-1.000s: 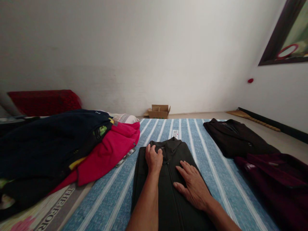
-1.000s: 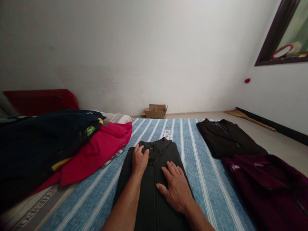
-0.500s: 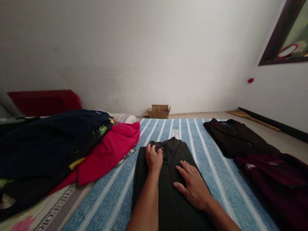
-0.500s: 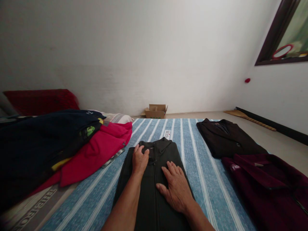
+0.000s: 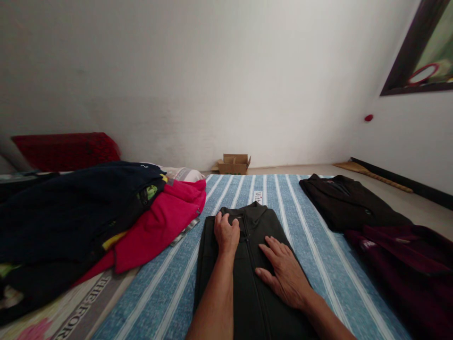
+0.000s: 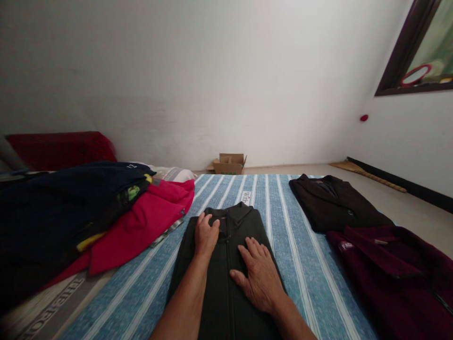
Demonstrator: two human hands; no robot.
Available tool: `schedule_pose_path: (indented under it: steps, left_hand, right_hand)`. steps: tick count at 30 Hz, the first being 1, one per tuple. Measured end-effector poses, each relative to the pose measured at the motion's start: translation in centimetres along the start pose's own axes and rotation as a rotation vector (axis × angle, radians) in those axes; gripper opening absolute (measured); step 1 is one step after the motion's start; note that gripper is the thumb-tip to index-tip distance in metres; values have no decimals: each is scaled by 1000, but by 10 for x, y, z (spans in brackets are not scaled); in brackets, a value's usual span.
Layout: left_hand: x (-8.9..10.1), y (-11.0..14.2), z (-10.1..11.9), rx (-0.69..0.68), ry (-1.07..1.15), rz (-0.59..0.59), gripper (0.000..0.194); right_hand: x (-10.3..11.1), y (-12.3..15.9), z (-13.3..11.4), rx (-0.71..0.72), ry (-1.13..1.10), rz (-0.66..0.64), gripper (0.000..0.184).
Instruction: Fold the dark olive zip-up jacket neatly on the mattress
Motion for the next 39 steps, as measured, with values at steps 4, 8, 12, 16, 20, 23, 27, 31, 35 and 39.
schedule_pose_path:
  steps: [4, 8, 12, 16, 20, 23, 27, 31, 35, 39]
  left_hand:
    - [-1, 0, -1, 3, 4, 10, 39]
    - [-2, -1, -2, 2, 10, 10, 38]
    - [-2, -1, -1, -7, 0, 16, 38]
    - [-1, -1, -1, -9, -1, 14, 38]
    - [0, -1, -1, -2, 2, 4, 39]
    - [-1, -1, -2, -4, 10, 8, 37]
    - [-1, -1, -2, -13, 16, 18, 36]
    - [0, -1, -1, -7, 4, 3, 38]
    - [1, -1, 0, -1, -7, -6, 39]
    - [1, -1, 0, 2, -2, 6, 37]
  right_hand:
    - [1, 0, 0, -12, 3, -15, 68]
    - [0, 0, 0, -14, 2, -17, 68]
    - [0, 0, 0, -12, -3, -5, 68]
    - [-2, 0, 1, -3, -9, 11, 69]
    - [-2, -1, 2, 1, -6, 19, 67]
    - [-1, 0, 1, 6, -2, 18, 67]
    - [0, 0, 0, 0, 5, 4, 67]
    - [0, 0, 0, -8, 6, -11, 68]
    - [-1, -1, 0, -12, 0, -19, 68]
    - [0, -1, 0, -12, -8, -11, 68]
Point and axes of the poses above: each hand's wrist, its own y-axis away from the middle knuckle, its own x-axis out of the back of the hand, z = x × y, the point moved 1 cm from there along -y, towards the middle knuckle, and after that the axes turned 2 degrees about y, right-handed, at the moved point
